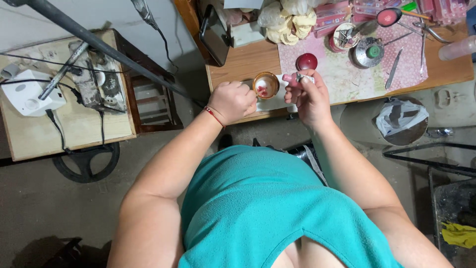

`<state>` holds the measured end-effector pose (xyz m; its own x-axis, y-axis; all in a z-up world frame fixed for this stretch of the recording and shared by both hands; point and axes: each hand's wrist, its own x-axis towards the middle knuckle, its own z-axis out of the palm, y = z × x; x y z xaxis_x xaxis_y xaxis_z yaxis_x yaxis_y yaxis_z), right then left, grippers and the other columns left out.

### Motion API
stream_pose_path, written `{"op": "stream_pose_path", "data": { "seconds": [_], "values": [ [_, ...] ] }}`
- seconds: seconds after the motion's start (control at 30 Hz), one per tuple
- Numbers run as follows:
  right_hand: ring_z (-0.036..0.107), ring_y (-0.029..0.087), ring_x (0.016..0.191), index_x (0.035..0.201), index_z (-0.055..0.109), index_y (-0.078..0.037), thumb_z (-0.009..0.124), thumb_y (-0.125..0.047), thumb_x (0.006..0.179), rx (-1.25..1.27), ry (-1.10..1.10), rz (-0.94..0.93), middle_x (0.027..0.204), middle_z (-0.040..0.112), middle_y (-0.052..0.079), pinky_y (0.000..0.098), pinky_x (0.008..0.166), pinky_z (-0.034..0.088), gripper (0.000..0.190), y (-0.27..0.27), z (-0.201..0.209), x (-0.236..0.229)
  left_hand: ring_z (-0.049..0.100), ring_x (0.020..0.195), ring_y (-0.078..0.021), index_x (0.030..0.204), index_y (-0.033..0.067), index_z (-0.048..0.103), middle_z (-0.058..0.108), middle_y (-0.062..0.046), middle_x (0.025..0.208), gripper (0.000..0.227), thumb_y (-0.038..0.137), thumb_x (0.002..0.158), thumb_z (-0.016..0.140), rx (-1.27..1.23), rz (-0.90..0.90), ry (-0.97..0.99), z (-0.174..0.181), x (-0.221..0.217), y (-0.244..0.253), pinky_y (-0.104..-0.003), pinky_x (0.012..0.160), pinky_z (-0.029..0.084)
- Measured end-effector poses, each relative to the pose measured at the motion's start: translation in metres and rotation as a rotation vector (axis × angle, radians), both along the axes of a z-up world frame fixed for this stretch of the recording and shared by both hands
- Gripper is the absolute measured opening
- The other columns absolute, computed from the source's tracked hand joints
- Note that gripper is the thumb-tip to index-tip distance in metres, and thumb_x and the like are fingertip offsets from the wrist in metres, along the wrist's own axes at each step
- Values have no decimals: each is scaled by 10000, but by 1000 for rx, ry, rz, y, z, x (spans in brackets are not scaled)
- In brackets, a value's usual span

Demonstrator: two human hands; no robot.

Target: The person paints a design on a clay object using a brush and a small bottle of paint. They then move to a table, pick up a yellow mug, and scoop a white powder from a large container into it using a spoon. Finally, they add a pink powder from a small bottle into the mug and mix the contents.

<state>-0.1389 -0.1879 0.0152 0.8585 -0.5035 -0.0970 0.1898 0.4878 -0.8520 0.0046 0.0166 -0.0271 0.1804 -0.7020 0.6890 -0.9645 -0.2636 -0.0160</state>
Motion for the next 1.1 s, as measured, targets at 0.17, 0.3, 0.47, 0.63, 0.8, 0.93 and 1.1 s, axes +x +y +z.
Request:
{"op": "stream_pose_path", "data": {
  "seconds": [0.17, 0.3, 0.47, 0.63, 0.8, 0.93, 1.1],
  "values": [
    [780, 266, 720, 1203, 526, -55, 669, -304, 970, 93, -35, 50, 930, 728, 233, 353, 628, 685, 369, -2, 1, -4, 599, 689, -193, 686, 235, 567, 508, 10, 643, 236, 393, 858, 601, 39, 0, 38, 8, 1, 1, -335, 614, 472],
    [787, 277, 767, 1196, 526, -67, 679, -259, 952, 137, -80, 40, 1003, 737, 244, 362, 663, 689, 347, -1, 1, -12, 604, 611, -164, 643, 259, 521, 486, 30, 615, 228, 295, 826, 652, -69, 46, 92, 56, 5, -5, -282, 573, 481],
    [785, 287, 790, 1194, 543, -80, 695, -228, 944, 150, -164, 30, 1065, 715, 252, 370, 691, 687, 328, -4, 15, -26, 659, 624, -266, 708, 212, 550, 523, -28, 641, 282, 331, 958, 608, -152, -28, 355, 117, 14, -37, -365, 554, 541],
    [741, 291, 767, 1164, 558, -107, 725, -232, 929, 143, -200, 29, 1063, 713, 228, 348, 694, 615, 315, -13, 41, -46, 626, 627, -298, 752, 182, 571, 570, -42, 667, 221, 261, 953, 617, -179, -63, 181, 228, 16, -106, -426, 549, 478],
    [688, 303, 747, 1123, 583, -92, 768, -230, 909, 147, -262, 3, 1066, 704, 208, 347, 688, 562, 315, -21, 60, -65, 631, 576, -283, 769, 188, 584, 616, -40, 687, 178, 285, 907, 641, -293, -11, -103, 261, 36, -225, -449, 461, 460],
    [672, 296, 776, 1136, 595, -105, 750, -232, 911, 100, -294, -83, 1076, 686, 200, 343, 664, 557, 302, -32, 71, -85, 600, 511, -231, 643, 313, 641, 600, 43, 576, 141, 229, 756, 648, -127, 134, -311, 237, 68, -320, -427, 407, 414],
    [677, 289, 759, 1121, 594, -91, 754, -214, 911, 114, -289, -206, 1059, 689, 218, 340, 655, 583, 292, -46, 71, -110, 698, 714, -265, 796, 286, 764, 729, 11, 761, 168, 176, 793, 637, 123, 120, -276, 222, 84, -367, -439, 551, 511]
  ]
}}
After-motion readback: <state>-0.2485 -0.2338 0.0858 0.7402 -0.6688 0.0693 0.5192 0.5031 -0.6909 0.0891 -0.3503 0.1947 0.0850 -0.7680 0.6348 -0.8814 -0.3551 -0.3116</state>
